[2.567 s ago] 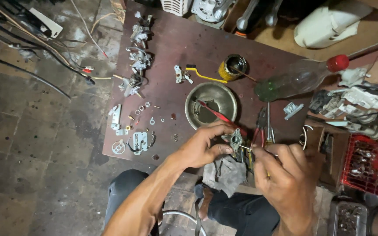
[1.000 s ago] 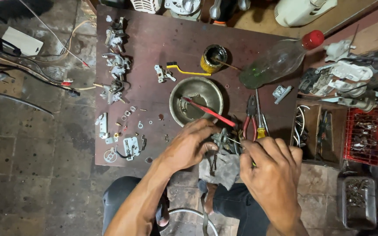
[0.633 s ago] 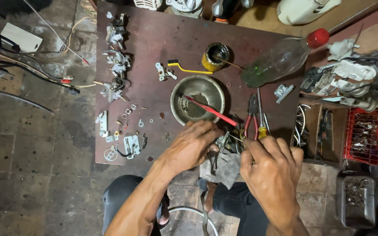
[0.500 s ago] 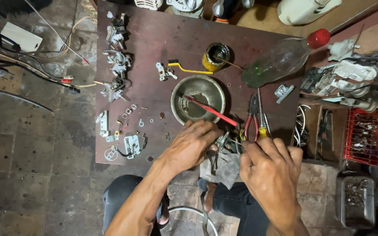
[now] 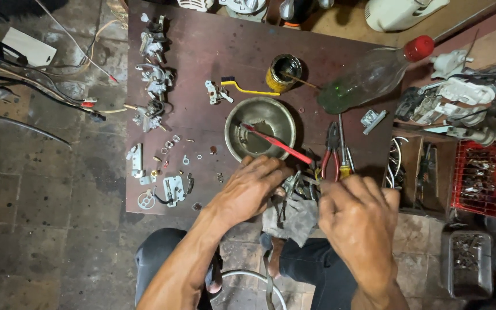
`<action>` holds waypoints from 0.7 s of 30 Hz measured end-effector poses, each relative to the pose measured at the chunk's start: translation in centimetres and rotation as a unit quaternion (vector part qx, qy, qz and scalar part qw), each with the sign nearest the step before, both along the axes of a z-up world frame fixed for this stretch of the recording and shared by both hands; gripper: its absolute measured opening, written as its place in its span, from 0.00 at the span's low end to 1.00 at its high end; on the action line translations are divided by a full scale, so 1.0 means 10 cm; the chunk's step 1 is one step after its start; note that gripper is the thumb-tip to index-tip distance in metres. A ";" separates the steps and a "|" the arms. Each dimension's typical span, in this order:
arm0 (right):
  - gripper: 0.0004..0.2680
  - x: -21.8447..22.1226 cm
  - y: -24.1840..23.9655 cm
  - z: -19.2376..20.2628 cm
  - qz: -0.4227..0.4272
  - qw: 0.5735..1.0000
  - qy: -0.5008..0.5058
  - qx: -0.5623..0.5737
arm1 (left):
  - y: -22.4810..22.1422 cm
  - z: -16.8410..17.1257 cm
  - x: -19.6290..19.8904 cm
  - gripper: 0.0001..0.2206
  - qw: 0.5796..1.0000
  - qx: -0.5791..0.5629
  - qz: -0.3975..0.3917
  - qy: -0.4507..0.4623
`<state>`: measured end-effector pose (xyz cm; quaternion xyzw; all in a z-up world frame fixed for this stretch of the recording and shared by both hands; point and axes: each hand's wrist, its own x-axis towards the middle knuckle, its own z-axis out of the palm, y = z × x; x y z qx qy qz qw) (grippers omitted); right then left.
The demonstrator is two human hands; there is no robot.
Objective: Assembling small mechanical and electronic components on a workbench using a screwdriver and pliers.
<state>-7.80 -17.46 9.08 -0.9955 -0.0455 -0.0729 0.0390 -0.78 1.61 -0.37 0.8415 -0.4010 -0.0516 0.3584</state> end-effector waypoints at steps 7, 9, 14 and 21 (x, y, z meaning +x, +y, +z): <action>0.06 0.02 -0.17 -0.02 -0.098 0.989 -0.069 0.087 | -0.05 -0.08 0.03 0.14 0.906 -0.308 0.119 0.266; 0.06 0.05 -0.18 -0.08 -0.109 0.990 -0.049 0.076 | -0.07 -0.25 0.05 0.15 0.807 -0.419 0.159 0.385; 0.05 0.08 -0.04 -0.10 -0.033 0.992 -0.044 0.112 | -0.05 -0.50 0.07 0.08 0.509 -0.603 0.162 0.592; 0.08 0.13 0.22 0.08 0.022 0.983 -0.044 0.176 | -0.10 -0.55 0.03 0.09 0.460 -0.601 0.187 0.627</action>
